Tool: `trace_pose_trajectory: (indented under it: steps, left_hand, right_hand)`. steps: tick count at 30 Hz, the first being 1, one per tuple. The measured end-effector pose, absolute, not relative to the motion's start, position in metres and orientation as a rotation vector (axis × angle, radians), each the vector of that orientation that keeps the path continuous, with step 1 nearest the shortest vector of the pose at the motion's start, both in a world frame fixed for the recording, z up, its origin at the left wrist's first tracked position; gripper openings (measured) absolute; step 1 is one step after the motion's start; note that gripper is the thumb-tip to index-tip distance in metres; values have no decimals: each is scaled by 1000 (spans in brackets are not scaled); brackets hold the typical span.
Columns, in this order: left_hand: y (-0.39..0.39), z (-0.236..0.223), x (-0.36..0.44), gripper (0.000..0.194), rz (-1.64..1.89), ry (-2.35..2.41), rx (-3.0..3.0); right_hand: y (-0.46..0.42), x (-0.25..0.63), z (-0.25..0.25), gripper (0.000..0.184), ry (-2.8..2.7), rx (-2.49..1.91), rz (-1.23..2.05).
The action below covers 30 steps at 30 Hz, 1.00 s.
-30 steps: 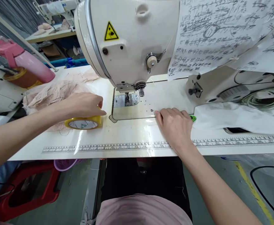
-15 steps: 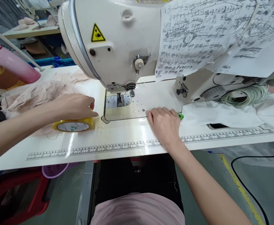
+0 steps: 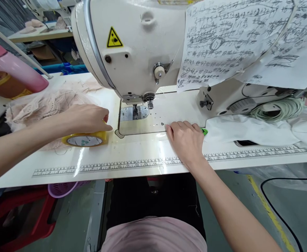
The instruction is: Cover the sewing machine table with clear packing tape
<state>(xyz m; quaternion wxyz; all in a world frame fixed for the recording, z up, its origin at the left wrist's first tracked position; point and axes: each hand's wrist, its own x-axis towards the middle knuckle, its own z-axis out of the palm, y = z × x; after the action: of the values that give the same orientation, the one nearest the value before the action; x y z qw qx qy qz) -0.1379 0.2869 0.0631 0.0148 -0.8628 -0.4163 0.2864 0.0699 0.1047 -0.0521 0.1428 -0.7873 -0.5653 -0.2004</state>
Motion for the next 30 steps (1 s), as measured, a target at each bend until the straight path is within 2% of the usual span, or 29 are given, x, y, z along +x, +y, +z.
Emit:
trace_pose_trajectory:
  steps: [30]
  left_hand:
    - [282, 67, -132, 42, 940, -1276, -2670]
  right_hand:
    - [104, 71, -54, 42, -1642, -2272, -580]
